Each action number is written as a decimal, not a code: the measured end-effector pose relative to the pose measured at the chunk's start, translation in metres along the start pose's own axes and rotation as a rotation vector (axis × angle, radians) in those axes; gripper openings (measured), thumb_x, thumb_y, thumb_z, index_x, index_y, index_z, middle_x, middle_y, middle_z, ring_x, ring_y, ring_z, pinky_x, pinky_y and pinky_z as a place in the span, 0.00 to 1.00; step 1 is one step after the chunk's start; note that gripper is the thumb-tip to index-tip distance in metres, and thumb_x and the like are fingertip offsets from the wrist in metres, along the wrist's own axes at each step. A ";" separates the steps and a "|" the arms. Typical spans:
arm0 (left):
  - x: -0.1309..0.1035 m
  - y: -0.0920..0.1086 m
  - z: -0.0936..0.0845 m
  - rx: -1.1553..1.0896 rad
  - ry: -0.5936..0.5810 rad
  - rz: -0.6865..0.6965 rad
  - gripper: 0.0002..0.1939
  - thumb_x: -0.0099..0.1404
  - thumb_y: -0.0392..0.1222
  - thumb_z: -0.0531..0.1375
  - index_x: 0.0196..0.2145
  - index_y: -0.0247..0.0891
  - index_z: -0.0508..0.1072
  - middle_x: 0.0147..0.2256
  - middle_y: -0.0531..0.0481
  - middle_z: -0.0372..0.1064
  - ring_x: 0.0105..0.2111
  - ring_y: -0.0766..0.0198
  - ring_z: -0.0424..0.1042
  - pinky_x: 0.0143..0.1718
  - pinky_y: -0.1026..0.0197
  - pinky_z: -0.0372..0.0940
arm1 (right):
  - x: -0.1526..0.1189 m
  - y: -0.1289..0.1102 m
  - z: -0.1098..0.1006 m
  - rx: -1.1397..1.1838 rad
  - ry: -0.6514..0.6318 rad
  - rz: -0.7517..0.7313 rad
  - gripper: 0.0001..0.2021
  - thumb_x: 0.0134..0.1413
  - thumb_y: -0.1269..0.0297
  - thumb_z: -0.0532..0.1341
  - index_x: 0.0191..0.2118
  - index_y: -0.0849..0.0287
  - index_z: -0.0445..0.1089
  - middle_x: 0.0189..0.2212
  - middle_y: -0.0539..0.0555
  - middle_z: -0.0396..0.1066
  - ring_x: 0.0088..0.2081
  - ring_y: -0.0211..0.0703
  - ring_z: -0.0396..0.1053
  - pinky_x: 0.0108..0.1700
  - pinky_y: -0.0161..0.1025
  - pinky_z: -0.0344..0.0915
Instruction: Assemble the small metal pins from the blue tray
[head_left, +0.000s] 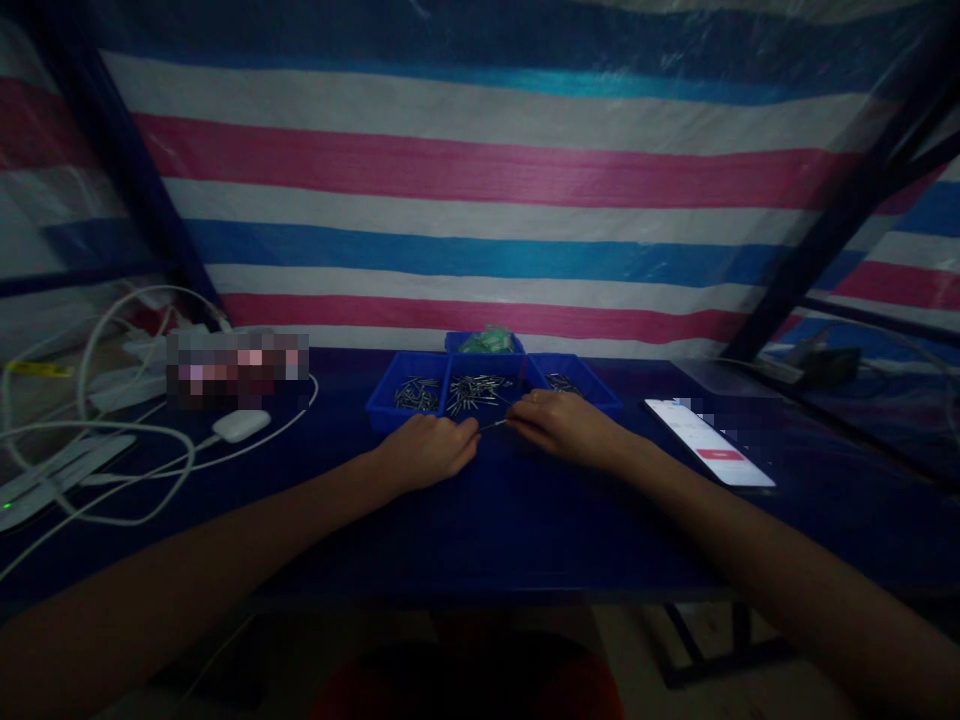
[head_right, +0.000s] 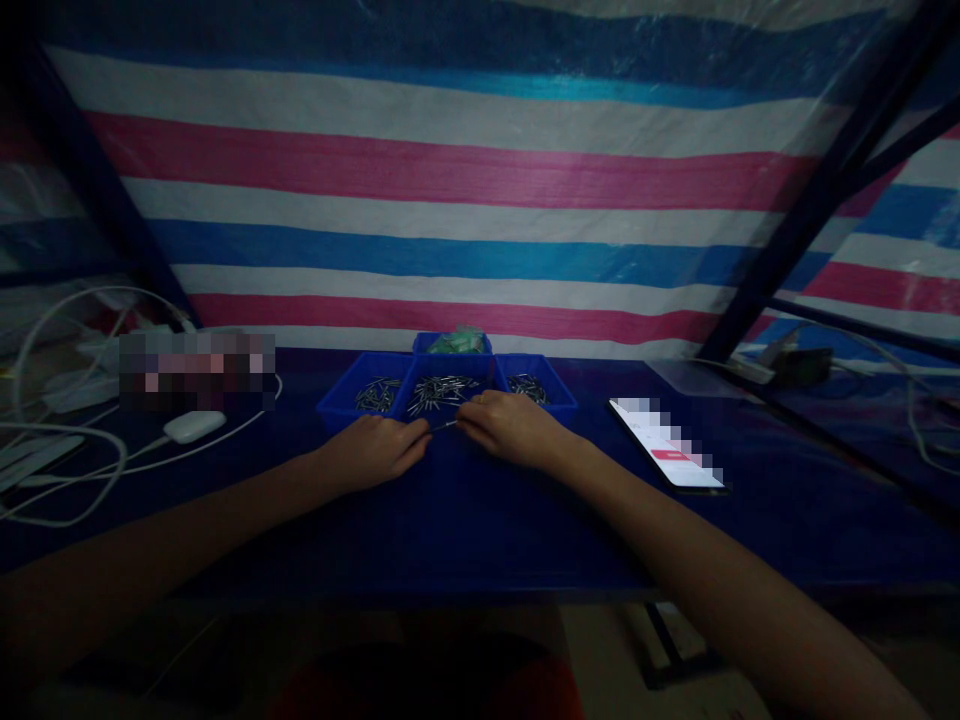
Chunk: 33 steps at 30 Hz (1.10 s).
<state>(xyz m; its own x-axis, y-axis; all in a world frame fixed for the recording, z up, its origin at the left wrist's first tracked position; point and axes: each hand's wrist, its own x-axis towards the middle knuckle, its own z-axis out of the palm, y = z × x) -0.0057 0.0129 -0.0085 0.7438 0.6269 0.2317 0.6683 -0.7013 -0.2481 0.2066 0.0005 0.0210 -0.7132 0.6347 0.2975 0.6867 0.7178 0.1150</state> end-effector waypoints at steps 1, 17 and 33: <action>0.000 0.000 0.000 -0.005 -0.008 -0.009 0.17 0.66 0.45 0.42 0.36 0.34 0.66 0.22 0.47 0.68 0.19 0.62 0.67 0.22 0.62 0.58 | 0.000 0.003 -0.002 -0.015 0.012 0.010 0.10 0.57 0.67 0.49 0.34 0.62 0.66 0.28 0.55 0.67 0.30 0.38 0.63 0.32 0.35 0.56; 0.000 -0.003 0.001 -0.053 -0.073 0.016 0.15 0.65 0.45 0.44 0.36 0.35 0.66 0.25 0.48 0.68 0.21 0.63 0.67 0.24 0.62 0.59 | -0.007 0.031 -0.009 -0.209 0.132 0.310 0.12 0.56 0.63 0.48 0.40 0.61 0.66 0.34 0.58 0.68 0.37 0.44 0.64 0.36 0.39 0.60; -0.003 0.001 0.000 0.138 0.050 0.234 0.08 0.63 0.37 0.48 0.35 0.35 0.65 0.24 0.49 0.68 0.20 0.62 0.69 0.18 0.65 0.56 | 0.002 -0.004 0.039 0.123 -0.091 0.071 0.23 0.59 0.56 0.45 0.54 0.66 0.58 0.53 0.66 0.57 0.54 0.50 0.55 0.53 0.47 0.54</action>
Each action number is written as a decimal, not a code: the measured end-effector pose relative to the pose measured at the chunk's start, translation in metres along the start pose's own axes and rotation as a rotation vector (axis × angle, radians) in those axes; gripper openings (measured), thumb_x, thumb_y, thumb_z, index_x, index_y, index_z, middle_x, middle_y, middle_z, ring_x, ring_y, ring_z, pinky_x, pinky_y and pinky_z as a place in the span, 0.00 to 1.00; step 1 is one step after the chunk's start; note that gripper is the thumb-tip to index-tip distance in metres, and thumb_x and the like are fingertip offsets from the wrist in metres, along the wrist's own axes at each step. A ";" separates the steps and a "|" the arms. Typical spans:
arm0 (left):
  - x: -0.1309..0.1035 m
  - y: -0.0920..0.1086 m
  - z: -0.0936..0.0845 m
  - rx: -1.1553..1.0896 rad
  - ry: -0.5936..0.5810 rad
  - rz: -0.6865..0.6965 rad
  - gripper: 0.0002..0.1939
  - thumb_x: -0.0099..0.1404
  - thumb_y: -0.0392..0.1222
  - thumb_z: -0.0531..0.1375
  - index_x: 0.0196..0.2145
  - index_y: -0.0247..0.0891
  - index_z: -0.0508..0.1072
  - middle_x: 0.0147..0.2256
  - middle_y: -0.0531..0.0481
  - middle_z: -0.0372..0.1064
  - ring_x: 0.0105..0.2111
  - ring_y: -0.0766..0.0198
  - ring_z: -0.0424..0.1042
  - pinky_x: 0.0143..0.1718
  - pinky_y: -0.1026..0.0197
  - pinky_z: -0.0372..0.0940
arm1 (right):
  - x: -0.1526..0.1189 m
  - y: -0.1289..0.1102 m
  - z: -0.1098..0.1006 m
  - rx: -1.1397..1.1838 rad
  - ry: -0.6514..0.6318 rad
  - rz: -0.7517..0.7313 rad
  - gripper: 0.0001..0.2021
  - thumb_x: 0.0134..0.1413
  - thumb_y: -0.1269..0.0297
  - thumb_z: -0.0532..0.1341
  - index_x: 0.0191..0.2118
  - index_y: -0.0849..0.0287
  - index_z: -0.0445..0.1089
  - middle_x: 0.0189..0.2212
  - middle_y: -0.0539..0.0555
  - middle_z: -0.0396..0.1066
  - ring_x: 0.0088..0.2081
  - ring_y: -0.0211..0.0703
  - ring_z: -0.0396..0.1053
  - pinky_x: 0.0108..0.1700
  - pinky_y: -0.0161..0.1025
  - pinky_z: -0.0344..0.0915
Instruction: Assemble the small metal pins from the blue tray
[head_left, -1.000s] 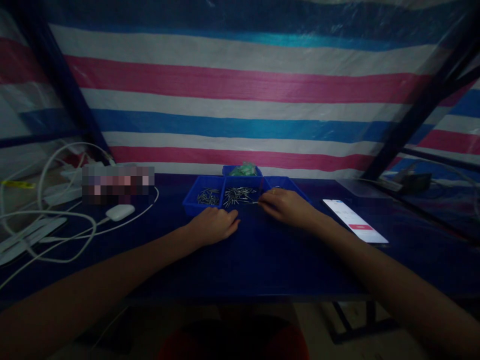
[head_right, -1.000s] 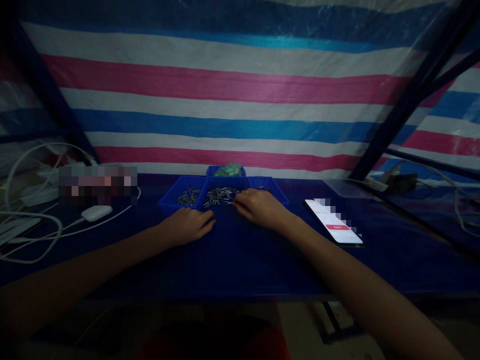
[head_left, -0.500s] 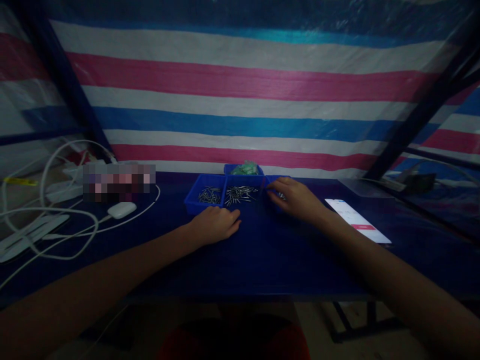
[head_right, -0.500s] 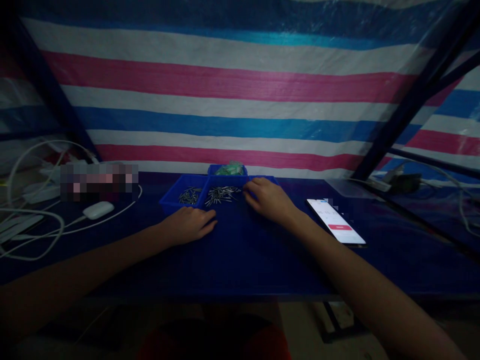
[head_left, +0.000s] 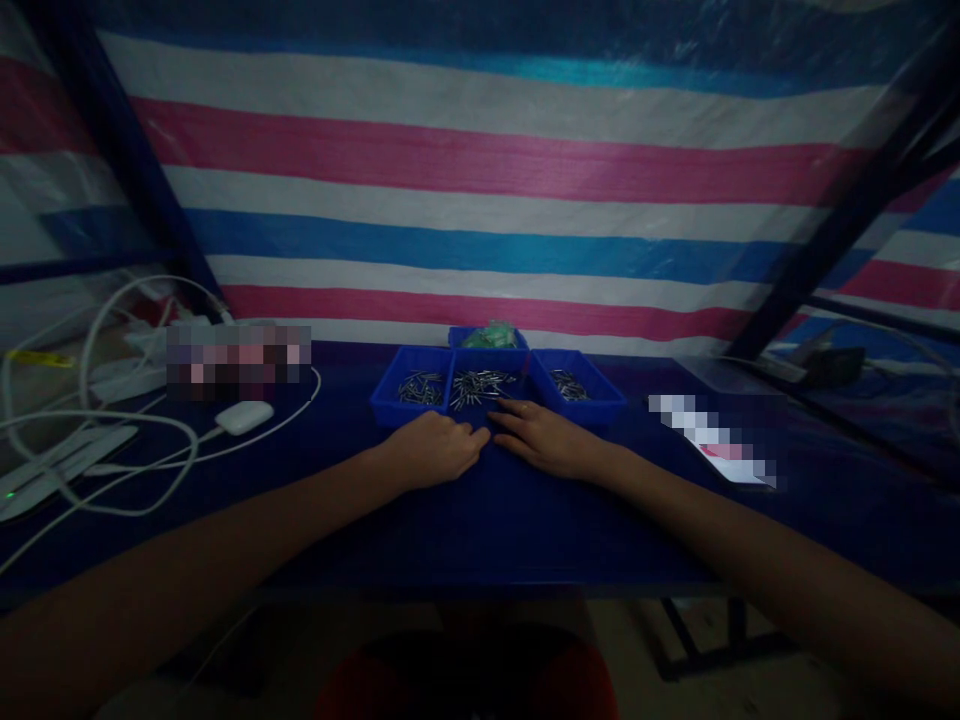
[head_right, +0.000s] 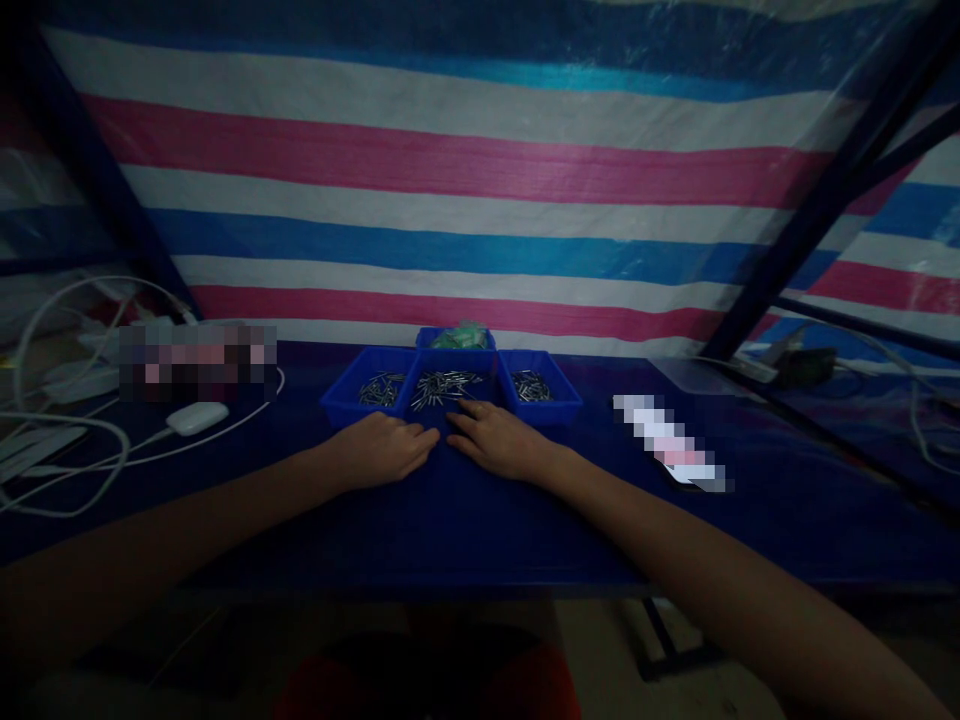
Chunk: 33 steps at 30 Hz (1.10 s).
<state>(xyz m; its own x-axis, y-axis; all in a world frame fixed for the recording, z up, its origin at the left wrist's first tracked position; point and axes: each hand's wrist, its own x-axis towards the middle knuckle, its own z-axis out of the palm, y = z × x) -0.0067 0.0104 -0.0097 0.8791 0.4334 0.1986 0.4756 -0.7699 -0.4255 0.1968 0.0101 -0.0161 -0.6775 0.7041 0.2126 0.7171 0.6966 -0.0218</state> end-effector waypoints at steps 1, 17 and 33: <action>0.000 0.000 0.000 0.004 0.005 0.004 0.08 0.63 0.38 0.48 0.35 0.35 0.65 0.24 0.49 0.68 0.20 0.62 0.69 0.17 0.65 0.56 | 0.000 0.000 0.000 0.004 -0.001 0.002 0.23 0.59 0.56 0.45 0.53 0.67 0.59 0.52 0.66 0.57 0.54 0.50 0.55 0.53 0.47 0.54; 0.001 -0.004 0.003 -0.072 -0.001 -0.002 0.10 0.63 0.38 0.46 0.36 0.34 0.65 0.24 0.49 0.68 0.22 0.64 0.68 0.21 0.65 0.57 | 0.001 0.001 0.005 0.076 0.034 0.044 0.25 0.58 0.54 0.45 0.54 0.67 0.57 0.54 0.66 0.55 0.56 0.52 0.52 0.54 0.49 0.52; 0.001 -0.004 0.001 -0.062 -0.009 -0.001 0.09 0.63 0.39 0.47 0.36 0.35 0.65 0.25 0.49 0.69 0.23 0.63 0.69 0.21 0.64 0.58 | 0.001 -0.002 0.002 0.039 0.023 0.009 0.25 0.59 0.55 0.45 0.54 0.69 0.58 0.52 0.67 0.58 0.53 0.51 0.55 0.53 0.47 0.54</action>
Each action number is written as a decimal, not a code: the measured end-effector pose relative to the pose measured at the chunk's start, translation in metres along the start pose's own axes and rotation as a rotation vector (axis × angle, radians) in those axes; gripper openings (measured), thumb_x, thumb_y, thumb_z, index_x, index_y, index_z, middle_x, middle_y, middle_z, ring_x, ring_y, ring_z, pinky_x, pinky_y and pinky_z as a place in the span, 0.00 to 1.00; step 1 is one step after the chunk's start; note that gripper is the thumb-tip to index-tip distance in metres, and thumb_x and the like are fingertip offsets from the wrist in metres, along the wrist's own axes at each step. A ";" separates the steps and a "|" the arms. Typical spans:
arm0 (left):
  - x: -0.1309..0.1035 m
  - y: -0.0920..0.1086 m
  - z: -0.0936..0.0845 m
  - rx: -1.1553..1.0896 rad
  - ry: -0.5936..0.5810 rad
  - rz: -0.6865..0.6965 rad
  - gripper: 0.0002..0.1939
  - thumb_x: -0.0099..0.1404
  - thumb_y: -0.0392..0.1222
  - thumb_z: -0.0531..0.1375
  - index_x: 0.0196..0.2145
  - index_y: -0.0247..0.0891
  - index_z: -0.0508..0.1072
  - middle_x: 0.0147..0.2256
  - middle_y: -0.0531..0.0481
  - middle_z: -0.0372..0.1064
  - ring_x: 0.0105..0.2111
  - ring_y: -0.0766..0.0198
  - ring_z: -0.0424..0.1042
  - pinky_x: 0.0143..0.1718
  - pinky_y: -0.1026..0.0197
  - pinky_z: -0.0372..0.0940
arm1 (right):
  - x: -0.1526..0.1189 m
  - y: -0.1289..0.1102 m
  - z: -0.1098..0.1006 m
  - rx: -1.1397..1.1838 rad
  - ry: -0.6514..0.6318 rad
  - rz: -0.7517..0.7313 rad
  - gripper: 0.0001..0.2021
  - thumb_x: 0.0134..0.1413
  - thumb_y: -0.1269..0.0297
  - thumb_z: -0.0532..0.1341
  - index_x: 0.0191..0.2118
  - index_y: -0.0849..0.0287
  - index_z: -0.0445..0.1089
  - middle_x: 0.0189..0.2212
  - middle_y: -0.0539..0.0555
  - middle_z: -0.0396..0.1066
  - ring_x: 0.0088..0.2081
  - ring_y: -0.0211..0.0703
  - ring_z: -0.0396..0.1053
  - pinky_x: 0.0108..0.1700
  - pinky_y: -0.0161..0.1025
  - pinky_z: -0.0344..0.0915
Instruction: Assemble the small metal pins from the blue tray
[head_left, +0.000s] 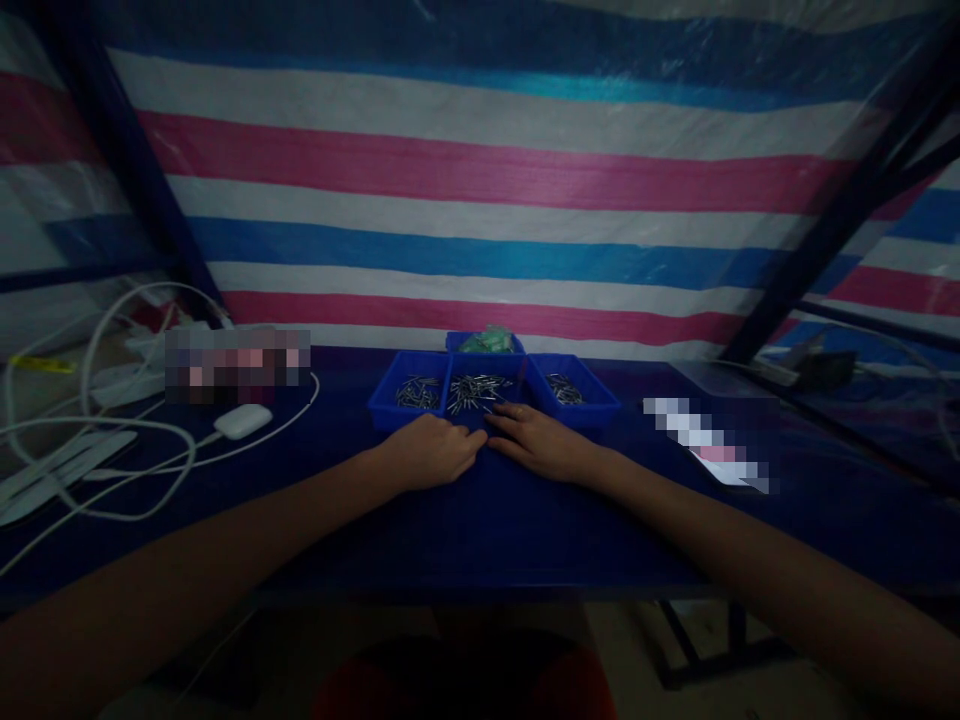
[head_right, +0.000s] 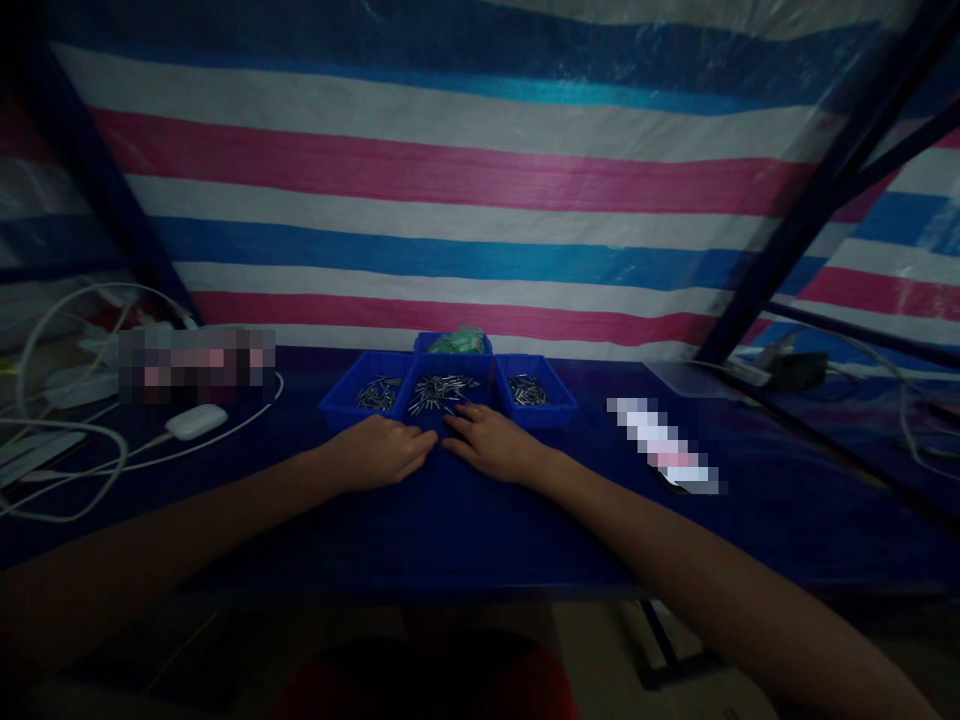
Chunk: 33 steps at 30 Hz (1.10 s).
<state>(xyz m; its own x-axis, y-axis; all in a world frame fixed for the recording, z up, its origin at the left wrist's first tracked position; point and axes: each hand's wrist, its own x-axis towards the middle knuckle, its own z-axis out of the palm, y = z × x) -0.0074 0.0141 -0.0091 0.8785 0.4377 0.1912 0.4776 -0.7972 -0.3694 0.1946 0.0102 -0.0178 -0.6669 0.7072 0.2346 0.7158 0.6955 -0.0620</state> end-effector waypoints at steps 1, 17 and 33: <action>0.000 0.000 0.000 0.002 0.001 0.001 0.09 0.63 0.38 0.47 0.36 0.35 0.65 0.25 0.50 0.68 0.23 0.62 0.69 0.20 0.64 0.58 | 0.000 0.000 0.000 0.003 0.010 -0.006 0.24 0.59 0.55 0.45 0.53 0.68 0.59 0.51 0.66 0.59 0.53 0.50 0.57 0.52 0.47 0.55; 0.001 0.003 0.002 -0.042 -0.021 -0.146 0.14 0.65 0.42 0.44 0.39 0.32 0.64 0.24 0.46 0.69 0.20 0.61 0.69 0.20 0.62 0.59 | -0.004 -0.014 -0.020 -0.035 -0.017 -0.123 0.13 0.57 0.64 0.50 0.37 0.62 0.69 0.33 0.56 0.69 0.36 0.40 0.66 0.39 0.38 0.61; 0.000 0.000 0.004 -0.115 -0.021 -0.098 0.09 0.65 0.39 0.46 0.35 0.35 0.63 0.25 0.49 0.69 0.21 0.64 0.69 0.20 0.65 0.58 | -0.004 -0.008 -0.022 -0.051 -0.032 -0.149 0.08 0.55 0.66 0.51 0.38 0.62 0.64 0.32 0.55 0.65 0.35 0.40 0.63 0.37 0.37 0.61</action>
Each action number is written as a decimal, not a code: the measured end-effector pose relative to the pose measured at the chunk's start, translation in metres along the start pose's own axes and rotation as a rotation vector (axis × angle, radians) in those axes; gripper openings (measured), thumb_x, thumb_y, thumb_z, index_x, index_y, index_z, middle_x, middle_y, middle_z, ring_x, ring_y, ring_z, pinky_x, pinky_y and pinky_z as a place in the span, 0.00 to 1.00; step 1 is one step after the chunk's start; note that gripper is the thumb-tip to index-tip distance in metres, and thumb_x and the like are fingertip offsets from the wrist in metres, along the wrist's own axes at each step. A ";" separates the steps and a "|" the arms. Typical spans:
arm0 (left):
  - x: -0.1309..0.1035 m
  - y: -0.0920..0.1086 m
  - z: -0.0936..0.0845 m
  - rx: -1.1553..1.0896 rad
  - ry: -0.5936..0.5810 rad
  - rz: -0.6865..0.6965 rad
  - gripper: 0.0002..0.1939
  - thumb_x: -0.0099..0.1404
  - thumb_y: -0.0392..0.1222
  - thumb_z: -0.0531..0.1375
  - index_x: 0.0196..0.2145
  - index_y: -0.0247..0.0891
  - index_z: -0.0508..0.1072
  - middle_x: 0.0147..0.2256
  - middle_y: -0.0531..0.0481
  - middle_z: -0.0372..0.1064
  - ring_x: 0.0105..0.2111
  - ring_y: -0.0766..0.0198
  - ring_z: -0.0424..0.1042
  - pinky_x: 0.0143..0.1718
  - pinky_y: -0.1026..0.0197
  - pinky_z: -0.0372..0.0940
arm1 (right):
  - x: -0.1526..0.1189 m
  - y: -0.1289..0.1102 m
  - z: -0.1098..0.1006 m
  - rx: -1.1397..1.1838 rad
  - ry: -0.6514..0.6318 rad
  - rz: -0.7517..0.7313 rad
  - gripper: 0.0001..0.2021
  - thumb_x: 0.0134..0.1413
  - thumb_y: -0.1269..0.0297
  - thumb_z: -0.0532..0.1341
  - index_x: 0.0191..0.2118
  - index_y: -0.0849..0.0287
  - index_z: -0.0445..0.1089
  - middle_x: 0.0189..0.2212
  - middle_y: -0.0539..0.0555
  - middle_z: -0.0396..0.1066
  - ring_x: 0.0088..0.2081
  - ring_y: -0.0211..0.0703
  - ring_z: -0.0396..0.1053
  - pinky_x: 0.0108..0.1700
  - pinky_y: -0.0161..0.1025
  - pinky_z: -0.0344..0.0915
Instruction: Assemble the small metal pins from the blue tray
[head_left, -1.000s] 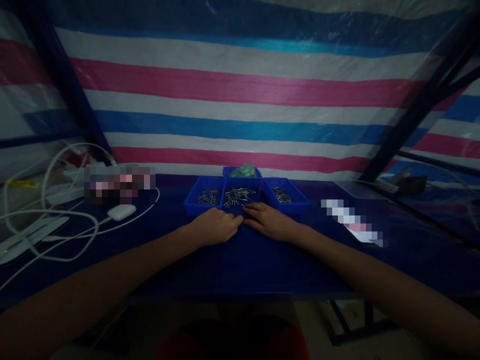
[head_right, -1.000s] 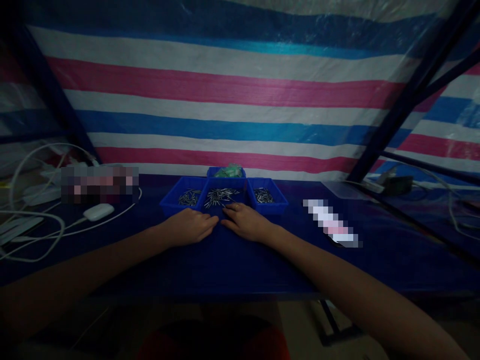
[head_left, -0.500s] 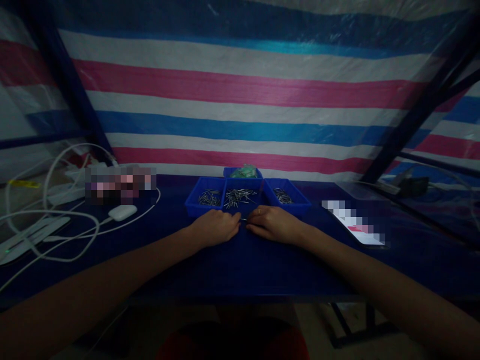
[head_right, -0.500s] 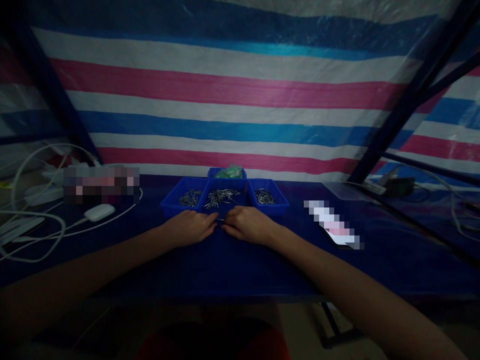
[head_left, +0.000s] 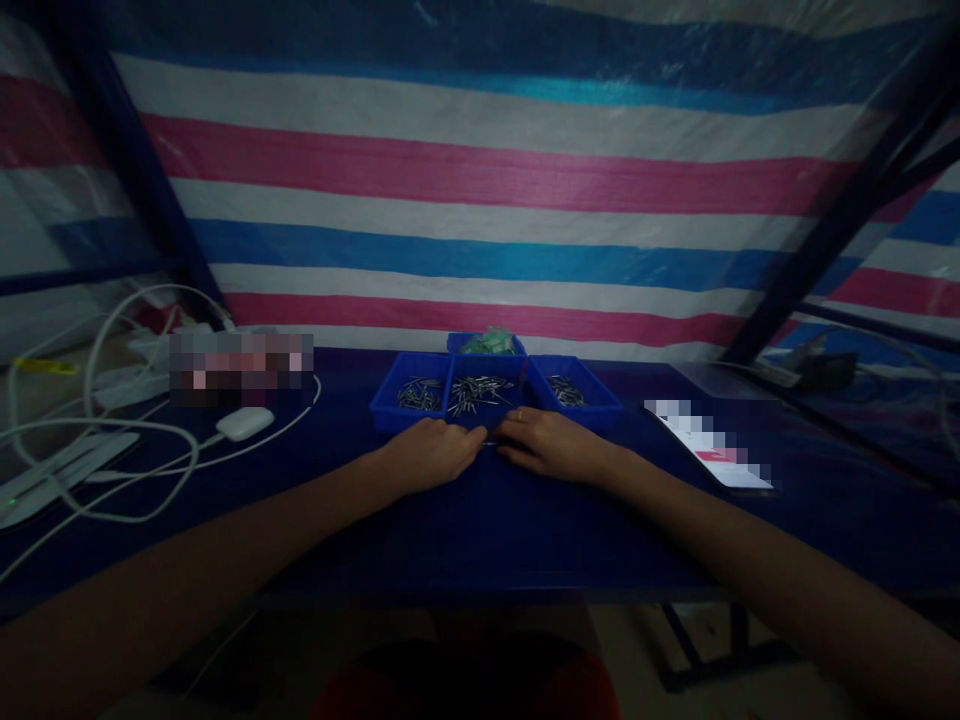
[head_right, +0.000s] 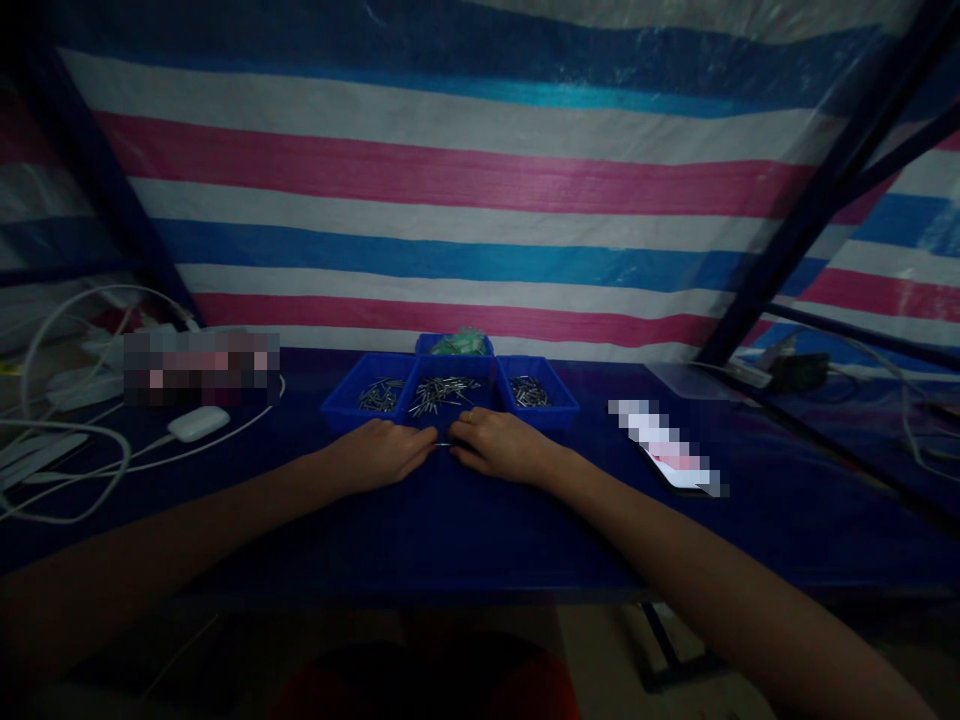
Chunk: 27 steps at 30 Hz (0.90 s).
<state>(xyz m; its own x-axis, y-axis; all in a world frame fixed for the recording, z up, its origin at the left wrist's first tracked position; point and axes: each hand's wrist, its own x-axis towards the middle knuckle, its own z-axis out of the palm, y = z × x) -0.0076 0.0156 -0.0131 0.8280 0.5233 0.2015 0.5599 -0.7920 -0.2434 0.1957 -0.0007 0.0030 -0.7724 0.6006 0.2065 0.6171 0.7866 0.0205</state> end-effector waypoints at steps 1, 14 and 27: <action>0.000 0.000 0.000 0.000 0.003 0.003 0.09 0.65 0.39 0.46 0.36 0.35 0.63 0.25 0.50 0.69 0.21 0.65 0.68 0.20 0.65 0.58 | 0.000 0.000 0.000 -0.008 -0.004 -0.002 0.08 0.56 0.66 0.51 0.37 0.62 0.64 0.31 0.55 0.64 0.34 0.40 0.63 0.37 0.37 0.61; 0.000 0.001 -0.007 -0.001 0.131 0.086 0.11 0.66 0.40 0.45 0.35 0.35 0.64 0.29 0.51 0.67 0.26 0.67 0.69 0.22 0.66 0.60 | -0.001 0.001 -0.003 -0.007 -0.010 -0.034 0.11 0.59 0.65 0.47 0.33 0.61 0.64 0.28 0.53 0.63 0.31 0.37 0.62 0.35 0.36 0.59; -0.001 -0.003 -0.005 -0.087 0.371 0.227 0.12 0.67 0.39 0.46 0.39 0.35 0.67 0.36 0.49 0.67 0.36 0.67 0.67 0.35 0.65 0.64 | -0.001 0.001 -0.003 -0.021 0.024 -0.074 0.14 0.60 0.63 0.46 0.32 0.63 0.65 0.26 0.52 0.63 0.28 0.36 0.61 0.33 0.34 0.58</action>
<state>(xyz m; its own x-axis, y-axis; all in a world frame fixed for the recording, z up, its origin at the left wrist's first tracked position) -0.0101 0.0158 -0.0082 0.8531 0.1971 0.4831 0.3472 -0.9056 -0.2436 0.1977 -0.0006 0.0059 -0.8126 0.5368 0.2270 0.5614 0.8256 0.0569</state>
